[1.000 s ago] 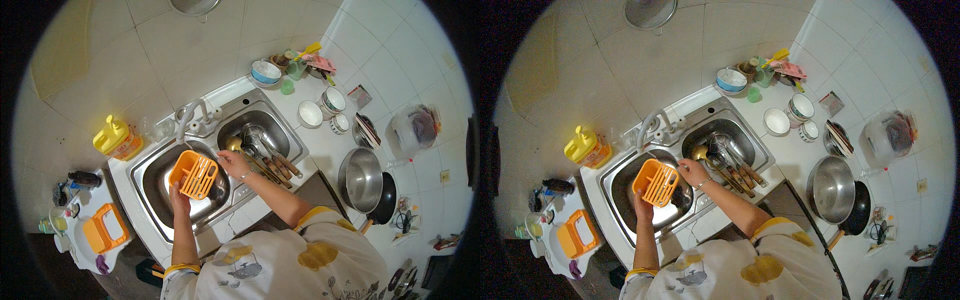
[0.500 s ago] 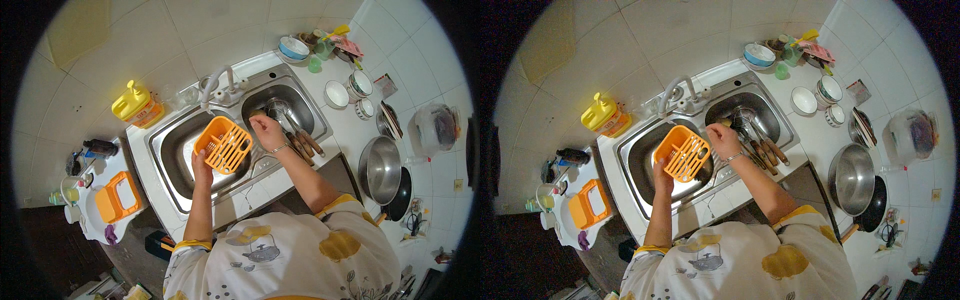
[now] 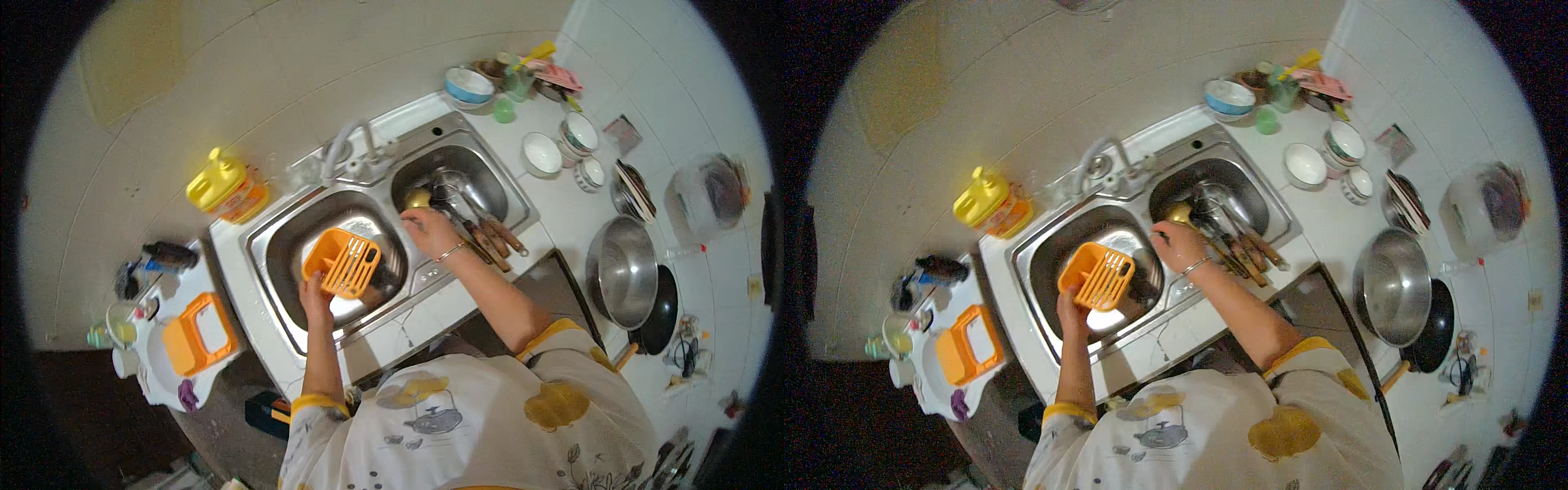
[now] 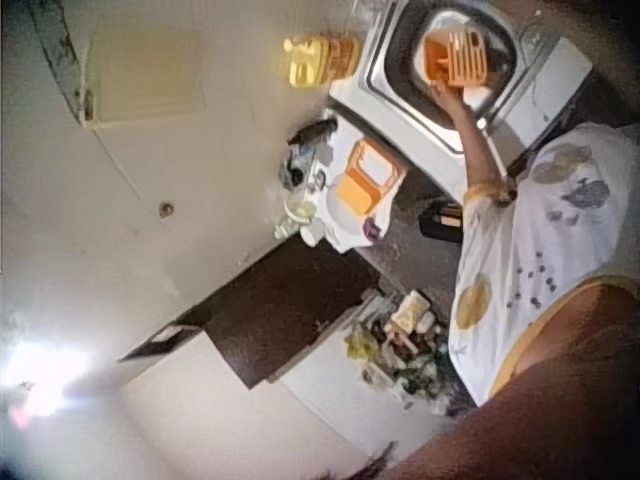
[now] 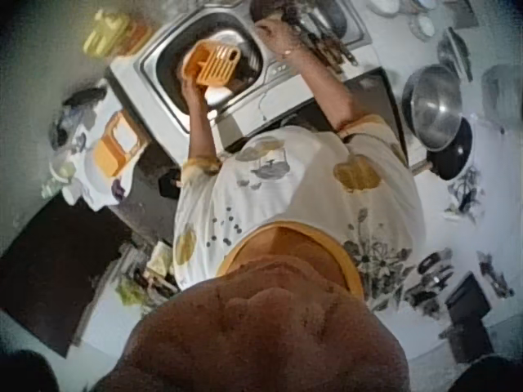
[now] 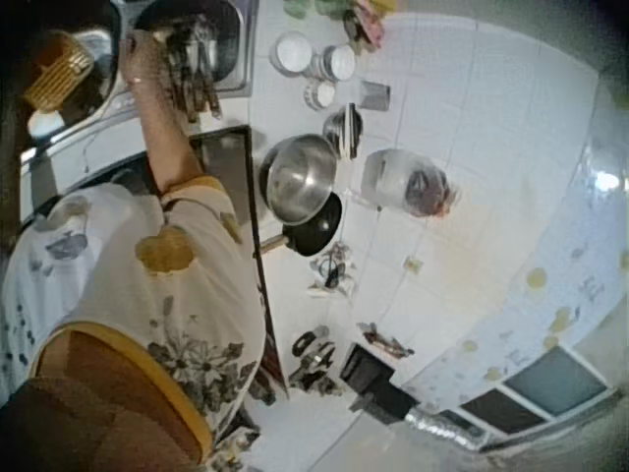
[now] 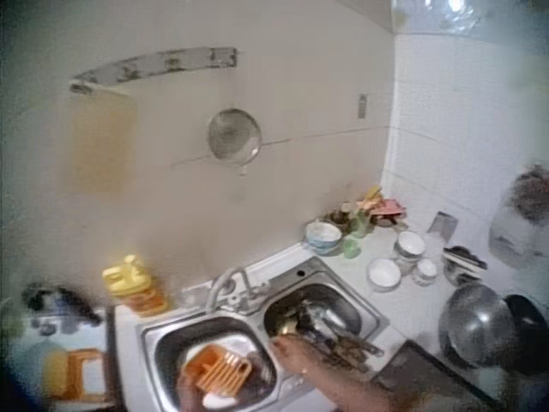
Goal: The person washes an orange plastic dish rack in a kitchen sink using a yellow brush and running water. They scrub the rack thoroughly, rinse it, and then place it on the counter next to the sink.
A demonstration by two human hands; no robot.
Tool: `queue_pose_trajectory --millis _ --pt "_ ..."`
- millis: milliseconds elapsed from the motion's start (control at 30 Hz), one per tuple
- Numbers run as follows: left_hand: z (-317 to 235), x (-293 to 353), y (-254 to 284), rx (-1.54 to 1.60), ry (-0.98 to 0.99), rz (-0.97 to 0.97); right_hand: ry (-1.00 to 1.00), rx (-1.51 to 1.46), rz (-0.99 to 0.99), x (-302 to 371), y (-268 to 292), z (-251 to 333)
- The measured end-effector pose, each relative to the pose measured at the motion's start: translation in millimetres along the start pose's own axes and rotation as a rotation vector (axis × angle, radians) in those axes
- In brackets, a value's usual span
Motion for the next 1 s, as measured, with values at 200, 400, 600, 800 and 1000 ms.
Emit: queue_pose_trajectory --millis 200,400,600,800,1000 --pt "10.1 12.6 -3.9 -0.064 0.059 -0.015 -0.069 -0.219 0.079 10.4 -16.7 -7.1" --pt "35.2 7.8 6.3 -0.129 0.190 -0.049 -0.109 -0.026 0.124 26.0 -7.4 -5.6" --pt "-41.1 27.3 -81.8 -0.003 -0.114 0.247 -0.038 -0.431 -0.112 37.4 40.5 21.2" --pt "-20.8 -3.4 -138.9 0.088 -0.004 0.206 0.017 -0.032 -0.088 20.9 78.8 -9.4" --pt "-13.2 -65.6 -264.2 0.080 0.034 0.346 -0.049 -0.221 -0.277 23.7 208.5 -53.4"
Point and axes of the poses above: each hand's wrist, its own x-axis away from the middle knuckle, its own y-axis out of the back of the hand, z = x × y, the point moved 7 cm from there along -x, towards the middle knuckle, and after that the axes turned 15 degrees about z, right-handed, at the moved point
